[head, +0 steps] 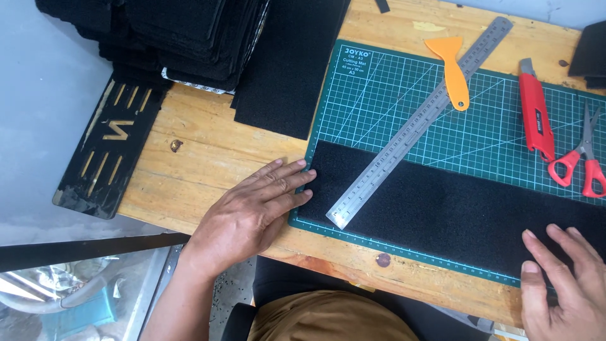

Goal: The person measures a piece of black fabric on a green cutting mat using a metal ruler and a red utility knife. They then use red scissors to cut the fabric along the marked line and place the cut piece aside.

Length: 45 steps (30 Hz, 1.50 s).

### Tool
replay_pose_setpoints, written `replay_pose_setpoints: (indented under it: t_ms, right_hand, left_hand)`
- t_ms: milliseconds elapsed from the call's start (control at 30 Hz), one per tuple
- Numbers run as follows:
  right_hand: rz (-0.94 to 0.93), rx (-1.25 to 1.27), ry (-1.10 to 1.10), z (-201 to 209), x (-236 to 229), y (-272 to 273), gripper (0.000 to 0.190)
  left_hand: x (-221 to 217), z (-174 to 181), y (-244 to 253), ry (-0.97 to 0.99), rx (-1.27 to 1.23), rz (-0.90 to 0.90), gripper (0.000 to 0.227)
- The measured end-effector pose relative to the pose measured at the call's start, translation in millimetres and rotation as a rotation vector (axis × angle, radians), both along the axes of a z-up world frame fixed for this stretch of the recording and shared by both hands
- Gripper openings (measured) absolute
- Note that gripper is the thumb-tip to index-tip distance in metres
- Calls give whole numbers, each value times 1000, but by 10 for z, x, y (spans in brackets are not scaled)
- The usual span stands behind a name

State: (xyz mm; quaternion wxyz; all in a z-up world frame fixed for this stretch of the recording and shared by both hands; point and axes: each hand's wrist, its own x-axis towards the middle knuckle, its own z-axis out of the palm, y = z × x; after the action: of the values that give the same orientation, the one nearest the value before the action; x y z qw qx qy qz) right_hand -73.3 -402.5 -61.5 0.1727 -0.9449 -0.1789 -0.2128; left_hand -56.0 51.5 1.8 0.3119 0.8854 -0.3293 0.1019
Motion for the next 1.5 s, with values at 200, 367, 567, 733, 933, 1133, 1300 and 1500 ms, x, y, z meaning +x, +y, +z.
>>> replay_pose_setpoints:
  t_ms: [200, 367, 567, 733, 933, 1133, 1300, 1500]
  right_hand:
    - [13, 18, -16, -39, 1, -29, 33]
    - [-7, 29, 3, -43, -7, -25, 33]
    - [-27, -53, 11, 17, -14, -40, 35]
    - [-148, -67, 51, 97, -83, 119, 36]
    - [-103, -15, 53, 268, -22, 214, 30]
    - [-157, 28, 100, 395, -9, 309, 27]
    - [-182, 52, 121, 392, 8, 317, 29]
    - [-188, 99, 141, 424, 18, 335, 28]
  left_hand:
    - [-8, -23, 13, 6, 21, -2, 29]
    - [-14, -1, 5, -14, 7, 2, 27]
    - [-18, 22, -5, 9, 16, 12, 28]
    - [-33, 134, -90, -22, 11, 61, 26]
    - [18, 116, -127, -22, 33, 66, 27]
    - [38, 59, -168, -43, 55, 99, 23]
    - [49, -34, -128, -60, 105, 103, 24]
    - [49, -49, -128, -50, 110, 105, 24]
